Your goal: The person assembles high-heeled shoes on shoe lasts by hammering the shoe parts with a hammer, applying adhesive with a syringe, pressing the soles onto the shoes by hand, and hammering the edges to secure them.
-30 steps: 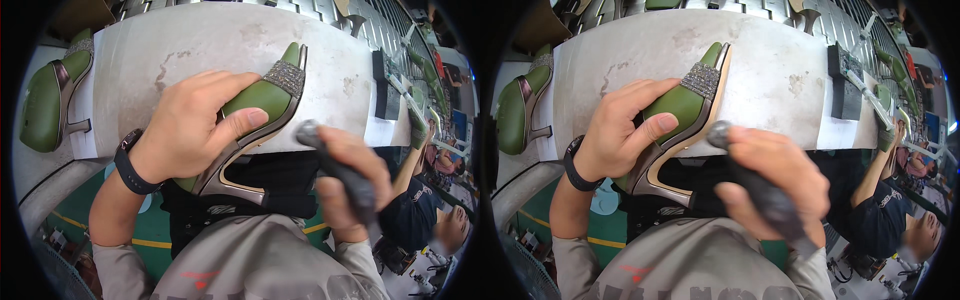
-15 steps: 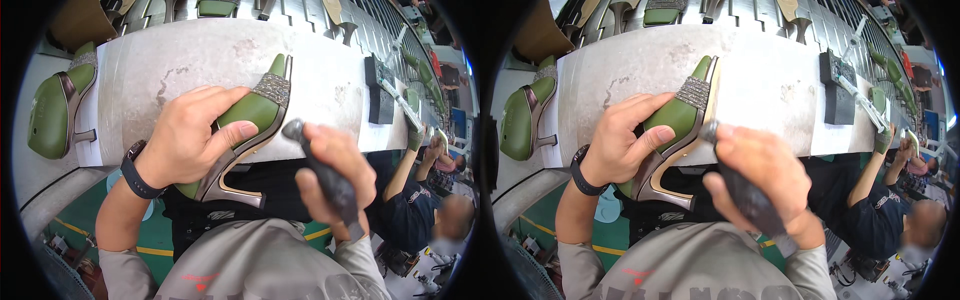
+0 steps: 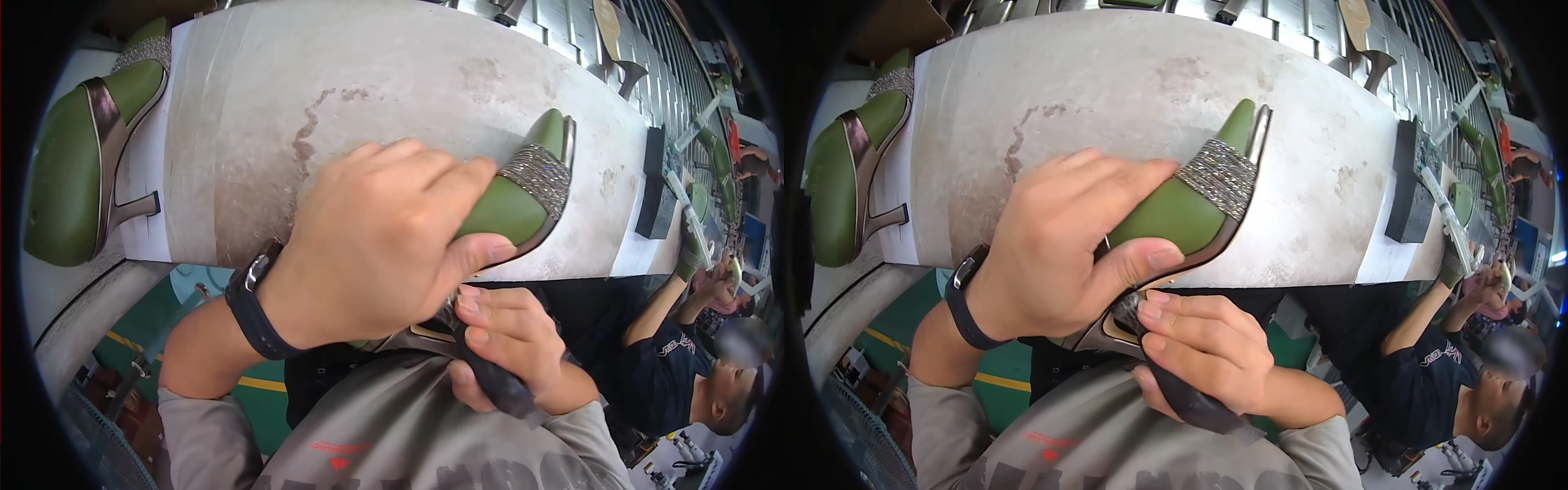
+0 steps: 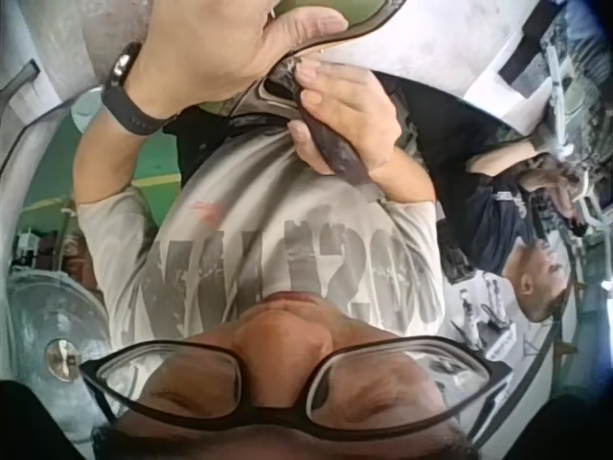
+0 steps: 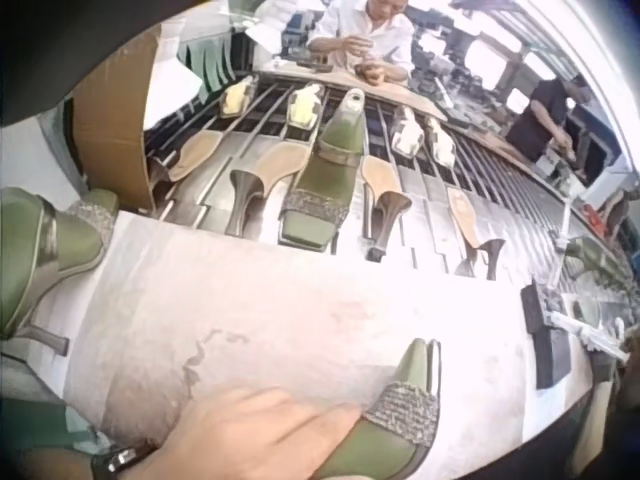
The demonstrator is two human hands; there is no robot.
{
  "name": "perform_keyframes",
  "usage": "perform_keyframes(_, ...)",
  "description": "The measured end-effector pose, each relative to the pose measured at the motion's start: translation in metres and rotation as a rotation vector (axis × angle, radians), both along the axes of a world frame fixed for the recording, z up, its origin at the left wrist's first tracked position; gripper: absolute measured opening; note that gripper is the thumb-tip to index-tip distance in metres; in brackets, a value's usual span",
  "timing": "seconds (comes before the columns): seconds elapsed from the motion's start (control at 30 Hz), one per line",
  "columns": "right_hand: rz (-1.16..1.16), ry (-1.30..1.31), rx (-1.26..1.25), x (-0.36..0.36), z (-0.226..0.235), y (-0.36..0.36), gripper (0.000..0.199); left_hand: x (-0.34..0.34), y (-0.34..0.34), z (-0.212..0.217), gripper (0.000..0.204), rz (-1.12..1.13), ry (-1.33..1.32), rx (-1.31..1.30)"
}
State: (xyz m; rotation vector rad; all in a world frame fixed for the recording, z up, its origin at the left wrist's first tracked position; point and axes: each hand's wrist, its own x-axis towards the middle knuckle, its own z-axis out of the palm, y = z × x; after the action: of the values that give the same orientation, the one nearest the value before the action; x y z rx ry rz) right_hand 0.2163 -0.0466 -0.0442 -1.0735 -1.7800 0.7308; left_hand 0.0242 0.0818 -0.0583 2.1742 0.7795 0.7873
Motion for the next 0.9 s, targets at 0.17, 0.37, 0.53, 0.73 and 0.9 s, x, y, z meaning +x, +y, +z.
perform_keyframes(0.17,0.039,-0.183,0.043,-0.003,0.02,0.015,0.039,0.0,-0.001,0.002,0.047,0.021,-0.001,0.002)
perform_keyframes(0.37,0.055,-0.037,-0.068,0.003,0.02,0.013,0.039,-0.004,0.004,0.005,0.043,-0.002,0.028,-0.105)
perform_keyframes(0.53,-0.163,0.219,0.331,0.018,0.016,-0.024,0.042,-0.001,0.002,0.008,0.039,-0.011,0.069,-0.114)
perform_keyframes(0.73,-0.031,-0.161,0.188,-0.006,0.008,0.014,0.041,0.001,0.004,0.012,0.039,0.027,0.051,-0.202)
perform_keyframes(0.9,-0.168,0.109,0.242,0.0,0.033,-0.006,0.033,-0.008,0.002,0.008,0.04,0.056,0.062,-0.144)
